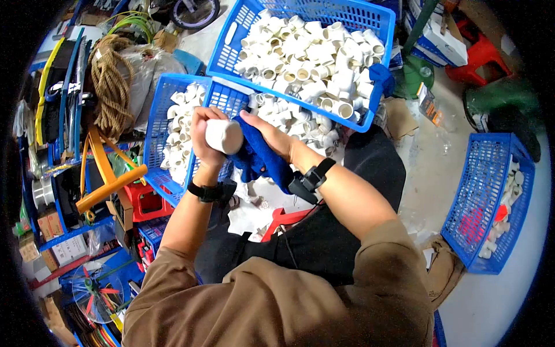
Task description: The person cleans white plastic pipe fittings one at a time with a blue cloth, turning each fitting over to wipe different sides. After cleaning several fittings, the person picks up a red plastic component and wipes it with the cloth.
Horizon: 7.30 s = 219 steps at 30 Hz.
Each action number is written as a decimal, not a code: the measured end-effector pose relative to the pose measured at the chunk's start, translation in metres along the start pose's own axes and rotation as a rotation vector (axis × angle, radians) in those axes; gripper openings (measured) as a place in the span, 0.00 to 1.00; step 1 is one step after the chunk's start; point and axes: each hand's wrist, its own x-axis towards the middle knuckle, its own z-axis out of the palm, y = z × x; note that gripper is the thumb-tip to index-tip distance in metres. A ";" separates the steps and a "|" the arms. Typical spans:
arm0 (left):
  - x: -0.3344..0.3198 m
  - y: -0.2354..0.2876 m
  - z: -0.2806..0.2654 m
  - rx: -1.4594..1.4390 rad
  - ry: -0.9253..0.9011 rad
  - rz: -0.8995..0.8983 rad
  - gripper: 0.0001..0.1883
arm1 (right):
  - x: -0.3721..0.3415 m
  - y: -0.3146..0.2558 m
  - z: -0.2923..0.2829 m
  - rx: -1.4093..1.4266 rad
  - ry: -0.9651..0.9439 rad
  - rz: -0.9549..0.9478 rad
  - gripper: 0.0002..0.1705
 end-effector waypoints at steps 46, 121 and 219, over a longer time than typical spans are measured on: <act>0.006 -0.395 -0.103 1.260 -0.296 -0.696 0.30 | 0.051 0.080 -0.062 0.448 0.498 -0.008 0.38; -0.029 0.008 0.017 0.264 0.158 -0.540 0.34 | -0.001 0.023 0.007 -1.236 0.481 -0.965 0.35; -0.101 0.022 -0.120 0.511 -0.061 -0.152 0.42 | 0.041 0.072 0.053 -1.255 0.732 -0.400 0.22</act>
